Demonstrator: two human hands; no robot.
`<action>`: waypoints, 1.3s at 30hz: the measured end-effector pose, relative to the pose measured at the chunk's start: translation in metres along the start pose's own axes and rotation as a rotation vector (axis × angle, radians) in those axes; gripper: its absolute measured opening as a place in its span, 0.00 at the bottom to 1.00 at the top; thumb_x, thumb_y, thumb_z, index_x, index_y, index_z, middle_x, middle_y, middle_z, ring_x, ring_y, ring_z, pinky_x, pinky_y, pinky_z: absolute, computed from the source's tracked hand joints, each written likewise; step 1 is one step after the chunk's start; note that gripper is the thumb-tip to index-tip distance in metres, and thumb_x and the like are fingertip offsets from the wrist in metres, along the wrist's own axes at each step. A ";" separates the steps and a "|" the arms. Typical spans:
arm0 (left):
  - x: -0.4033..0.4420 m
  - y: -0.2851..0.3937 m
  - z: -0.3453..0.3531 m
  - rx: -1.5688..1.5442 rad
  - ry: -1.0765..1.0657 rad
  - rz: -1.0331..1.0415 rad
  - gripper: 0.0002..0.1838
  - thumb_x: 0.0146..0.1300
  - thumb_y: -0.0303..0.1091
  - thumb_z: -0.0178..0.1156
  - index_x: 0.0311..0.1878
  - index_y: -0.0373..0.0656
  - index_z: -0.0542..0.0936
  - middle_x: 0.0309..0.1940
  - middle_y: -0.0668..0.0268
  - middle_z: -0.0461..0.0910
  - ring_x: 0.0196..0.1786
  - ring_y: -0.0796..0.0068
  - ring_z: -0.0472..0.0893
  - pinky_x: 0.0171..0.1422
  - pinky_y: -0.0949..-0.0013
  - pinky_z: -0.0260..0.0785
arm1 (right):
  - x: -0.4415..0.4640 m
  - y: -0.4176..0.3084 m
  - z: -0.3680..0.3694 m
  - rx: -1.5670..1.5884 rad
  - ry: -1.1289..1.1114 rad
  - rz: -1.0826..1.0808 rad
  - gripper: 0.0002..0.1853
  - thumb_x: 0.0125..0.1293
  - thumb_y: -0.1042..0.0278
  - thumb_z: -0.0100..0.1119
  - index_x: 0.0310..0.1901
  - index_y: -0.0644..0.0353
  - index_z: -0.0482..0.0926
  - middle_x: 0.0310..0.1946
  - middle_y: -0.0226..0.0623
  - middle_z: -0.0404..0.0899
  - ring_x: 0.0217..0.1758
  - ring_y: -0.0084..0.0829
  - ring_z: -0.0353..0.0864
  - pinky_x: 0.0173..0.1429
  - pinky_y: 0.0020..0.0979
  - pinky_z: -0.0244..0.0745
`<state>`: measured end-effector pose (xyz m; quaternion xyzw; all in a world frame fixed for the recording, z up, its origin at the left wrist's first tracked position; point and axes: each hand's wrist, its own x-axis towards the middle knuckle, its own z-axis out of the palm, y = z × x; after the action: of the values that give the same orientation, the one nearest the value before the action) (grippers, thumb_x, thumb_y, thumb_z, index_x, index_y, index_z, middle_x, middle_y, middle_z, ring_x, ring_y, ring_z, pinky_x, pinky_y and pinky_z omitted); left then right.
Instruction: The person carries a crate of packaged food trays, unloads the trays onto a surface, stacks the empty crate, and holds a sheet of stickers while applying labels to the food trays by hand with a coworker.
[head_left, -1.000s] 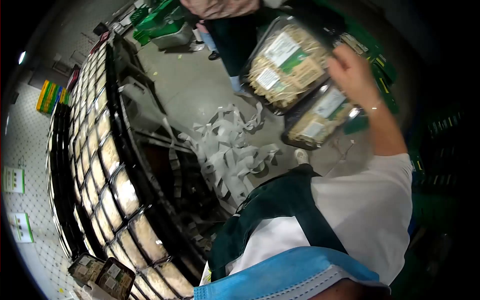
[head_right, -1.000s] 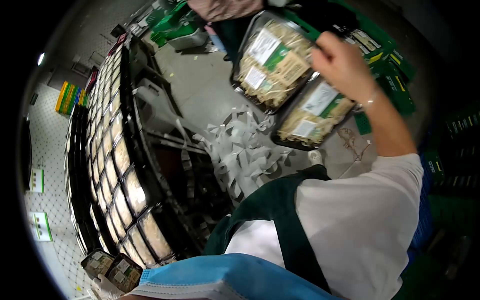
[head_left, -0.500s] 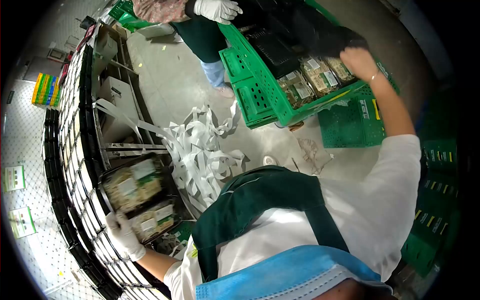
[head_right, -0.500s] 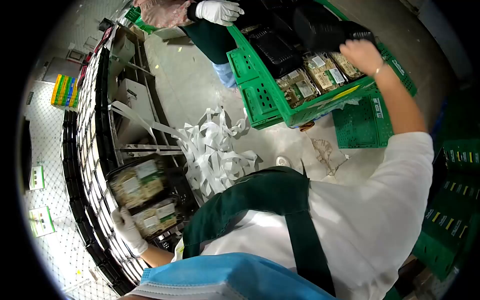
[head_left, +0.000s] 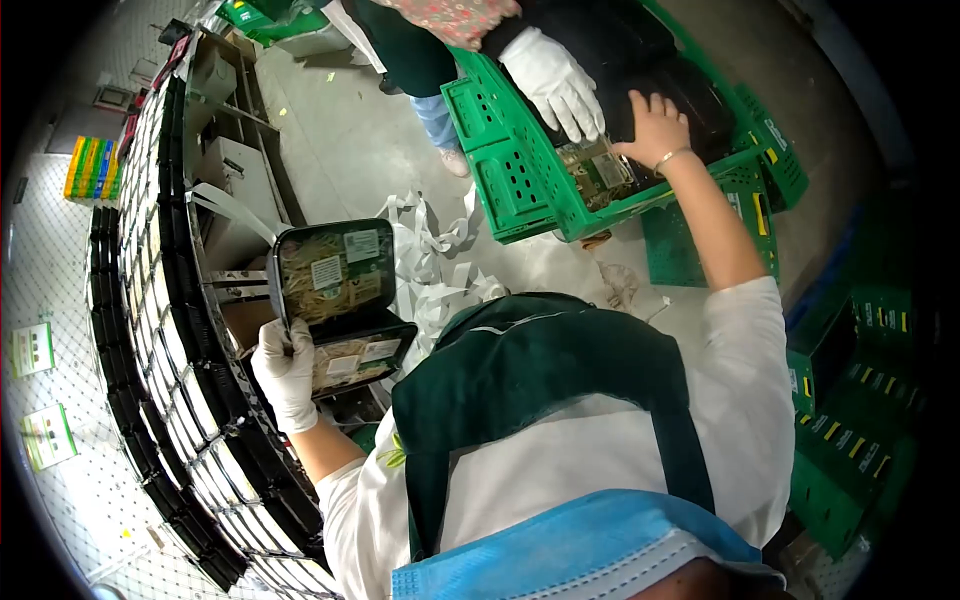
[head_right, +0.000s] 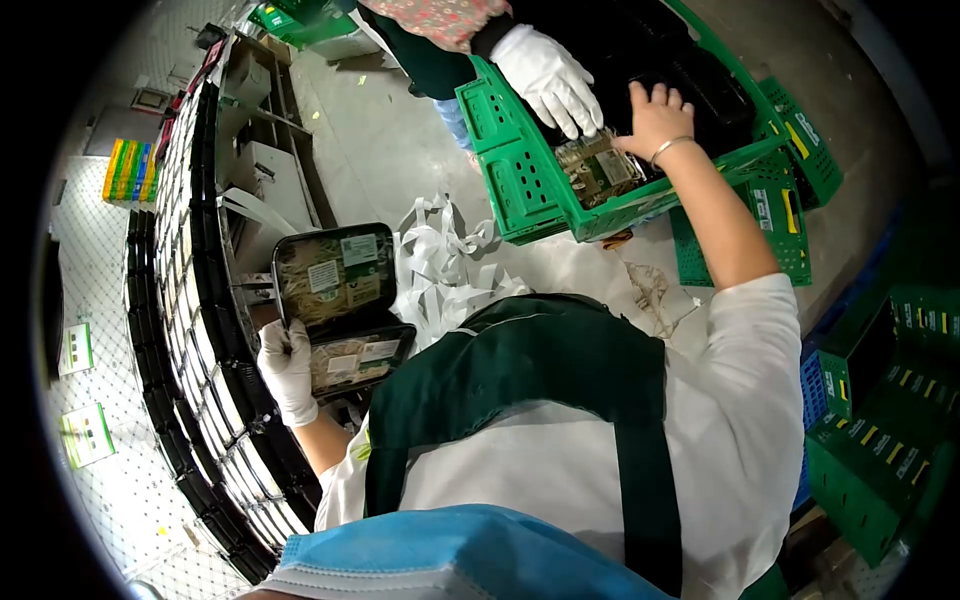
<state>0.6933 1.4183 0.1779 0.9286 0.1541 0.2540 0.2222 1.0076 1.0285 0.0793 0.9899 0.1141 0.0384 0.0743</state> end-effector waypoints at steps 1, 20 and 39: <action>0.001 -0.008 0.001 -0.050 0.007 0.028 0.06 0.48 0.21 0.56 0.23 0.39 0.69 0.13 0.69 0.66 0.16 0.86 0.60 0.21 0.80 0.58 | 0.007 0.004 0.000 0.018 -0.084 0.065 0.44 0.45 0.46 0.62 0.61 0.53 0.53 0.58 0.48 0.58 0.60 0.48 0.57 0.58 0.46 0.57; 0.054 0.012 0.010 -0.288 -0.134 0.513 0.16 0.44 0.34 0.67 0.36 0.38 0.77 0.15 0.68 0.72 0.16 0.76 0.70 0.22 0.77 0.61 | -0.066 -0.073 -0.132 1.523 0.047 -0.606 0.36 0.39 0.61 0.67 0.52 0.63 0.64 0.45 0.39 0.70 0.49 0.31 0.69 0.53 0.31 0.64; 0.015 -0.048 0.064 -0.540 -0.011 -0.189 0.04 0.56 0.23 0.56 0.35 0.39 0.75 0.25 0.76 0.72 0.26 0.90 0.66 0.31 0.86 0.59 | 0.085 -0.087 -0.024 0.280 0.028 0.034 0.33 0.49 0.46 0.57 0.54 0.55 0.63 0.50 0.44 0.67 0.55 0.43 0.66 0.51 0.42 0.67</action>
<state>0.7316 1.4435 0.1115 0.8187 0.1655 0.2588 0.4852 1.0685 1.1350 0.0949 0.9918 0.1027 0.0369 -0.0670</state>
